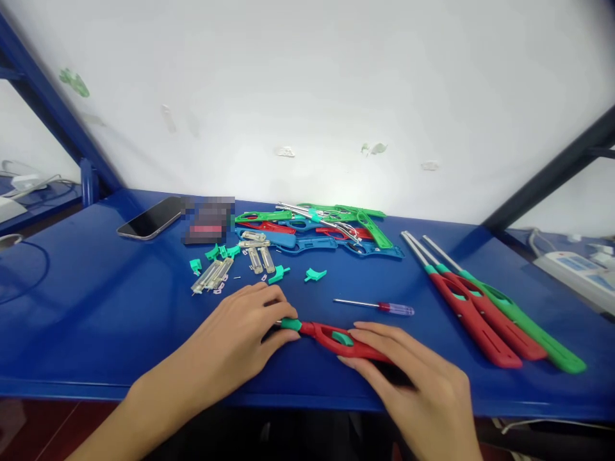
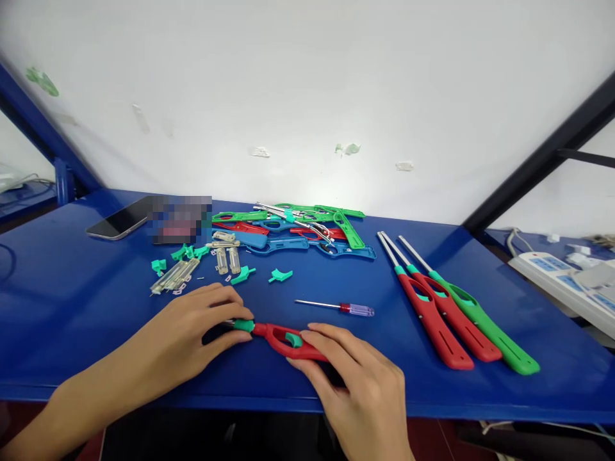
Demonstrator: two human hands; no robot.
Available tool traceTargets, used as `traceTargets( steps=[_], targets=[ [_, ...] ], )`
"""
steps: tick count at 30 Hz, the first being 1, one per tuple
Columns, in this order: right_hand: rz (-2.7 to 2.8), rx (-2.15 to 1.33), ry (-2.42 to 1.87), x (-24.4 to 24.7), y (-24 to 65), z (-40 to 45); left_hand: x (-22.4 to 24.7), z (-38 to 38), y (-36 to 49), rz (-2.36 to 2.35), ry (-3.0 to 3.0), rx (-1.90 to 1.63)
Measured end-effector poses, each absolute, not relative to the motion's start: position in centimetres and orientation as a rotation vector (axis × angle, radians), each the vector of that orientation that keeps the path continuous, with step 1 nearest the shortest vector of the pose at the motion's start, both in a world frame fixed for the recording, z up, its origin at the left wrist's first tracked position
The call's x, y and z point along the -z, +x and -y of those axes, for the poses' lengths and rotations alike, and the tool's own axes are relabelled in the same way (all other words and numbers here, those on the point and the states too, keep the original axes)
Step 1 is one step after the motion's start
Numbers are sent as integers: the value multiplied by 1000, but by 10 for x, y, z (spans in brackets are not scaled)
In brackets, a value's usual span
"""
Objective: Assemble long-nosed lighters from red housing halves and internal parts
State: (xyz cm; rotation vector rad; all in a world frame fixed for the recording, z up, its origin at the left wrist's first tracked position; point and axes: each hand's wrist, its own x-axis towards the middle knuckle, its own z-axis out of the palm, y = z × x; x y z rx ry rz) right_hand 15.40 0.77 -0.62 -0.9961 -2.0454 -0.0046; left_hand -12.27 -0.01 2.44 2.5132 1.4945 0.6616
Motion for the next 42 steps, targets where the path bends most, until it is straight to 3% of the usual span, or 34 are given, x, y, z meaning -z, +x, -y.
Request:
traceTargets(
  steps=[26,42],
  targets=[
    [2210,-111,-980,9,161,-10,-18,-1,-111,-1444,2603,-856],
    [2152,-108,-944,-3,161,-2,-24,4,-124,-1343,2789,-743]
  ],
)
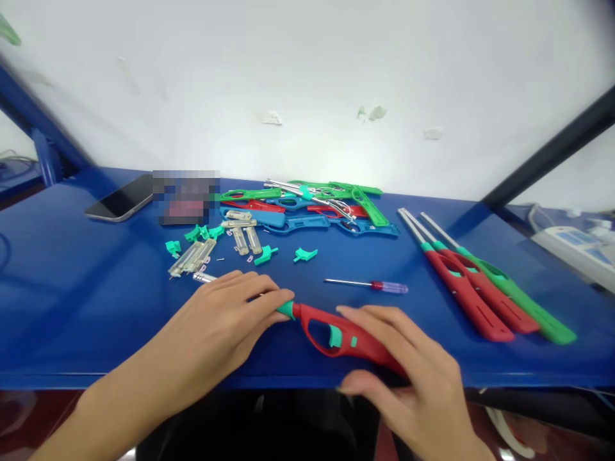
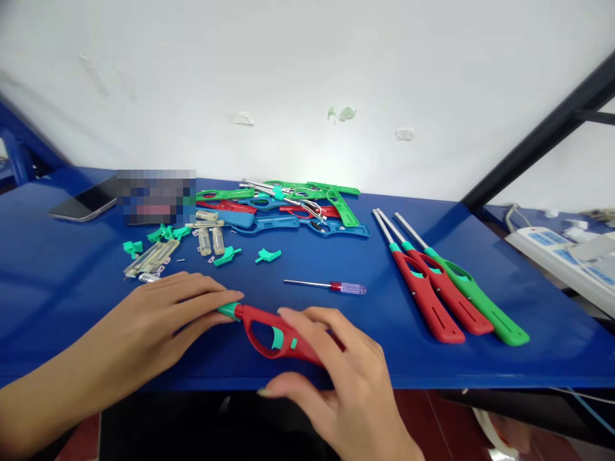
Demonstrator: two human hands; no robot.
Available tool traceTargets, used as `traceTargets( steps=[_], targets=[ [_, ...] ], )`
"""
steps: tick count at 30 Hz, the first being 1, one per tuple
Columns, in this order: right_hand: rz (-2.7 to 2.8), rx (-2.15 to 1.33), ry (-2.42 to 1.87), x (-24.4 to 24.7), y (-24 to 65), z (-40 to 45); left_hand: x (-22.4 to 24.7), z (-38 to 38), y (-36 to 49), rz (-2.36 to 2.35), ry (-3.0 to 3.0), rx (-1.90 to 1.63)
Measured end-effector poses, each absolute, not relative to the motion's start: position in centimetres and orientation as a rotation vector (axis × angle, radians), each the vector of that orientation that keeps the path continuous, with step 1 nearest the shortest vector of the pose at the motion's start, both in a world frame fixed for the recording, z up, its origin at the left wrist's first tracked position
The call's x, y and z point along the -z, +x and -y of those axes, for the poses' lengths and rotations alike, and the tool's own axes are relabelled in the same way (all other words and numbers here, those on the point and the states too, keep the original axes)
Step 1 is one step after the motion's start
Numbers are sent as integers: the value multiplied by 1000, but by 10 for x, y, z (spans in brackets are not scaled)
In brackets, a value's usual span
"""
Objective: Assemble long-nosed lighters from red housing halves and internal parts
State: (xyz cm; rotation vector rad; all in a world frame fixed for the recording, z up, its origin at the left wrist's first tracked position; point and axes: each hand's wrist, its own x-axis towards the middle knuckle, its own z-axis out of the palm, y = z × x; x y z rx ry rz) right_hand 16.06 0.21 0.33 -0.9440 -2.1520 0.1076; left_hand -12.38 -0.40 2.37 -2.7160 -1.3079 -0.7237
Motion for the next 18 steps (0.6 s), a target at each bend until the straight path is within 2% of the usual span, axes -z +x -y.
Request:
traceTargets(
  steps=[11,18],
  targets=[
    [2082,-174,-1004,-3,160,-3,-33,6,-108,1175,-2715,667],
    [2039,-258,-955,-3,161,1,-34,13,-103,1104,-2633,746]
  ],
)
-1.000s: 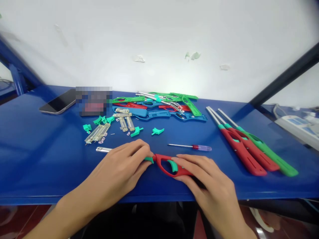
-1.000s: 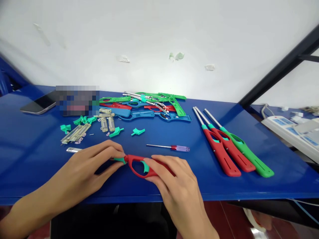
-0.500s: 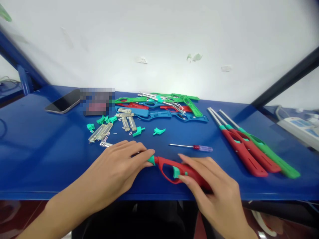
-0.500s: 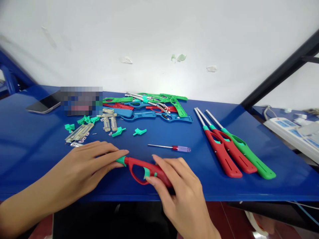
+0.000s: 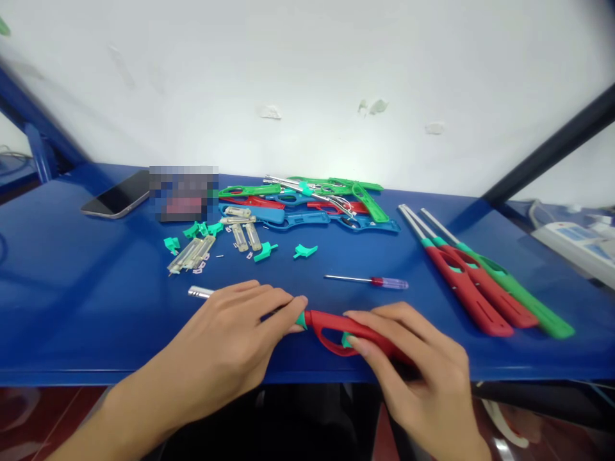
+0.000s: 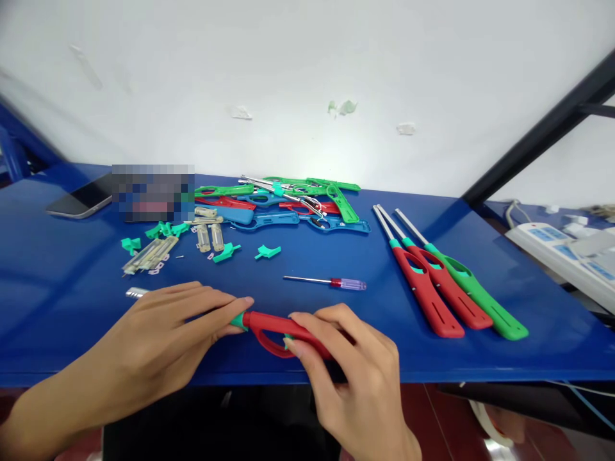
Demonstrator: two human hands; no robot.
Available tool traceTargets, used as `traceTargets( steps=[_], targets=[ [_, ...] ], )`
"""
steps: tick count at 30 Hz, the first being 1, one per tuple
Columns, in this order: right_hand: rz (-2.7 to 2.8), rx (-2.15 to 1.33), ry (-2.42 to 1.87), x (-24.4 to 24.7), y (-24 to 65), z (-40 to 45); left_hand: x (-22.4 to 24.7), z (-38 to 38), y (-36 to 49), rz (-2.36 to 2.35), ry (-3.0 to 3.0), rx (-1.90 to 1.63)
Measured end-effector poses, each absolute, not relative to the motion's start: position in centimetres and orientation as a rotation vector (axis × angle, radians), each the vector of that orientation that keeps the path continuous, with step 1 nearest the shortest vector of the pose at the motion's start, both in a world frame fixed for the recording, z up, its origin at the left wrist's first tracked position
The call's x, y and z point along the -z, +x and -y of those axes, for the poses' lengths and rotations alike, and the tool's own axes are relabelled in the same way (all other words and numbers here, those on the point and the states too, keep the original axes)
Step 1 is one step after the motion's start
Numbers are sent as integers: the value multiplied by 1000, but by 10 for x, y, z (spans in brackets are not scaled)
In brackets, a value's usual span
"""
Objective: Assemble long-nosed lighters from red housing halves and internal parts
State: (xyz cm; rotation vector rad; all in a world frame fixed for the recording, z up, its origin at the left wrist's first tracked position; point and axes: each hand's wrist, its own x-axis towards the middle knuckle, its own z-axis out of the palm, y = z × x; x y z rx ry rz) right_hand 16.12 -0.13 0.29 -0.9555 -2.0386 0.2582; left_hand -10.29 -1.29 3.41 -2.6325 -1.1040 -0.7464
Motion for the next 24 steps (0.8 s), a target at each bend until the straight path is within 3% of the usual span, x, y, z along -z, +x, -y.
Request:
traceTargets(
  steps=[24],
  targets=[
    [1991,-172,-933,-3,151,3,-36,20,-84,1088,-2567,890]
  ],
)
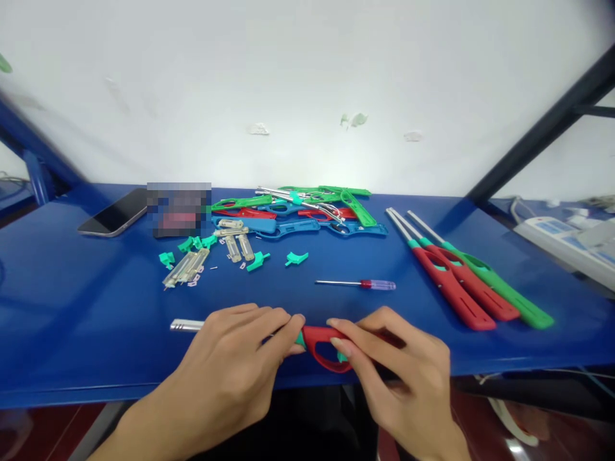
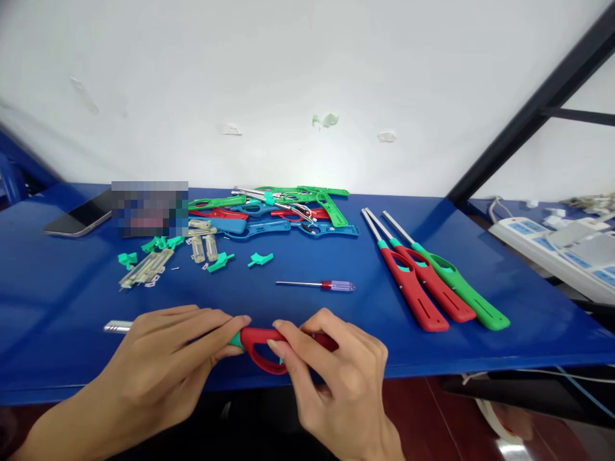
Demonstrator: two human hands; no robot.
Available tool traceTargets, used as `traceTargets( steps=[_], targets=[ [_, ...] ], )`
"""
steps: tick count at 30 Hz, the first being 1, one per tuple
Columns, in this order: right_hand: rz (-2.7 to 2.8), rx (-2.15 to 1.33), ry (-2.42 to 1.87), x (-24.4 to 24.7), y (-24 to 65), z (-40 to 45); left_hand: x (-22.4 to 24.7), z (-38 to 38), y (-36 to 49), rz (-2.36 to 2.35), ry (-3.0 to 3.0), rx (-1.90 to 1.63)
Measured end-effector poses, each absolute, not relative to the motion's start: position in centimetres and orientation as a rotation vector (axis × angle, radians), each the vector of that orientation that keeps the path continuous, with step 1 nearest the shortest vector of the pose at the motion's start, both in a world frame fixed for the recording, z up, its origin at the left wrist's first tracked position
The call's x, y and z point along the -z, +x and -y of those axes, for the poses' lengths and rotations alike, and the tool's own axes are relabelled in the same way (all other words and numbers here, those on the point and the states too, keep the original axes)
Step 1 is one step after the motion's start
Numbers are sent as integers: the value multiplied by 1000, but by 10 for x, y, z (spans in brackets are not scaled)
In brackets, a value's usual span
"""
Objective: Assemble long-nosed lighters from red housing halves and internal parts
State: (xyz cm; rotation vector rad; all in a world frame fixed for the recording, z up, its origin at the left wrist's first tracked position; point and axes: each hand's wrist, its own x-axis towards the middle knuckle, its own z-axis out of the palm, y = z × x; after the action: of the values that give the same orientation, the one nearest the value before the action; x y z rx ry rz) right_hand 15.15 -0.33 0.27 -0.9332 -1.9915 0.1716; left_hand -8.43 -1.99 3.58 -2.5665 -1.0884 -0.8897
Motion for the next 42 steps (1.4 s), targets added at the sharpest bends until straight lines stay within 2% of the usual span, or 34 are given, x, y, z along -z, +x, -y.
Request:
traceTargets(
  steps=[7,15,24,31,38,42],
  targets=[
    [2029,-163,-921,-3,151,1,-33,23,-86,1090,-2572,844],
    [2050,260,-1014,1,143,3,-22,-1,-96,1155,-2646,835],
    [2073,-19,-1111,6,176,-3,-19,-5,-113,1172,-2672,779],
    [2049,-73,-1039,10,176,-5,-18,-4,-119,1429,-2762,612],
    [2089,-161,-1013,5,179,-4,-20,-1,-117,1278,-2826,645],
    [2121,-200,-1016,2,181,-3,-24,6,-116,1304,-2832,535]
  ],
)
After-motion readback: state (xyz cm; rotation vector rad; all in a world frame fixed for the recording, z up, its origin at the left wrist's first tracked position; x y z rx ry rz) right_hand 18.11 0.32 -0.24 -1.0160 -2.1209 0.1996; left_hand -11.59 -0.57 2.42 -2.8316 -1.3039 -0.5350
